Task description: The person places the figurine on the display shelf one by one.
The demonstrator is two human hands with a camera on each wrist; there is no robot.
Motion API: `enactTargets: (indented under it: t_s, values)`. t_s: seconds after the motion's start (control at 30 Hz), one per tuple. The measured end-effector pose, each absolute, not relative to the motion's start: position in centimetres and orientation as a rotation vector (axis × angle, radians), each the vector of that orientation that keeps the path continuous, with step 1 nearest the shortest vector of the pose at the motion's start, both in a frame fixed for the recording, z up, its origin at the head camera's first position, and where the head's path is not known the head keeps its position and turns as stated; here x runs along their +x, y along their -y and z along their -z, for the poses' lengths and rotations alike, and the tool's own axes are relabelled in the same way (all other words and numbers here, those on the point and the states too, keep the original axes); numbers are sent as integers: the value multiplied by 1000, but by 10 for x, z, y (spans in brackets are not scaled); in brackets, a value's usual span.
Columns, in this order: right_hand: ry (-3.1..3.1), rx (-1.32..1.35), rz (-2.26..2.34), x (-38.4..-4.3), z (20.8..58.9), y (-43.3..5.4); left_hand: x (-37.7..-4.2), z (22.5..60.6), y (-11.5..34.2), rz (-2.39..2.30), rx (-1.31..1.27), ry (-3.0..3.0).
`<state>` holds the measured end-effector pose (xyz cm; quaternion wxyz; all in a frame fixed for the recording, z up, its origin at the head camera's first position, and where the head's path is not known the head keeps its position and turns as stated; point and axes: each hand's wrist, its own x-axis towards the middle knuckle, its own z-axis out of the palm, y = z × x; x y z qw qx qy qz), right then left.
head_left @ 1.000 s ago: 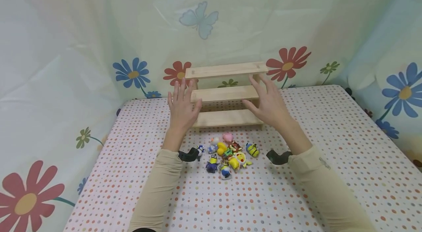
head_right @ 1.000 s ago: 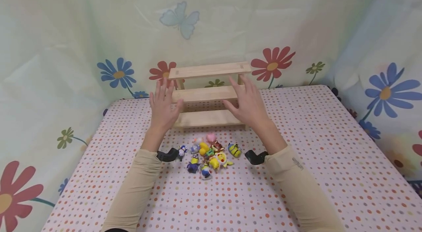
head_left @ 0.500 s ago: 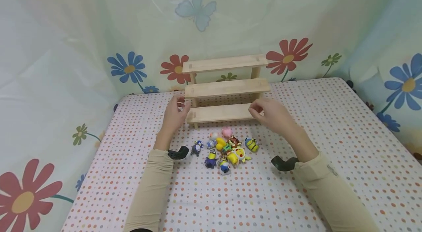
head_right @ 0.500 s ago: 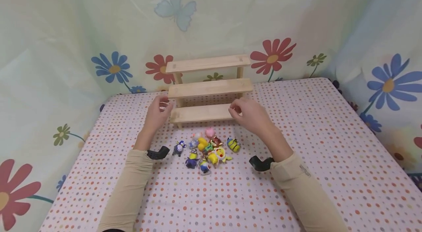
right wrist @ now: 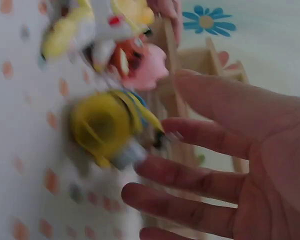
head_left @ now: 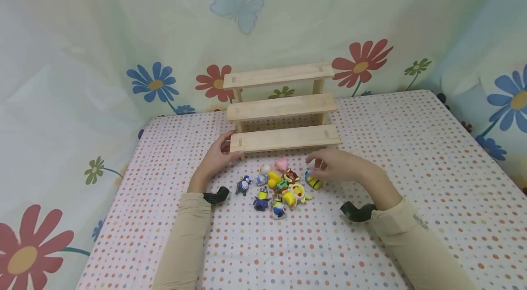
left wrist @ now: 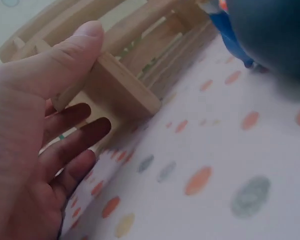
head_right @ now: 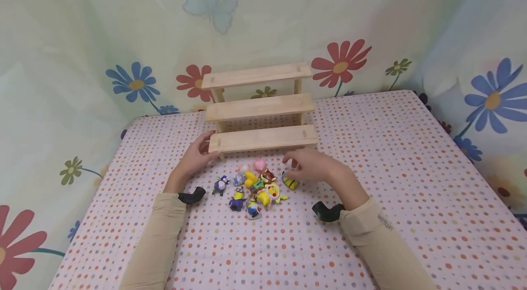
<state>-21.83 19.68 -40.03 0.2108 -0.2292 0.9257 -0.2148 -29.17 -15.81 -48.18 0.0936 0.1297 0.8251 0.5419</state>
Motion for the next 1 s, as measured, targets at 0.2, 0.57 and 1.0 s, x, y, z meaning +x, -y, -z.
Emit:
enactTargets:
  t_s: [0.2, 0.57, 1.0]
  values:
    - [-2594, -749, 496, -205, 416, -178, -290, 484, 167, -1642, 367, -2449]
    - [-2587, -698, 376, -216, 415, -184, -296, 482, 149, -1653, 377, -2464]
    - [-2541, -706, 374, -210, 403, -190, -286, 477, 151, -1626, 408, -2517]
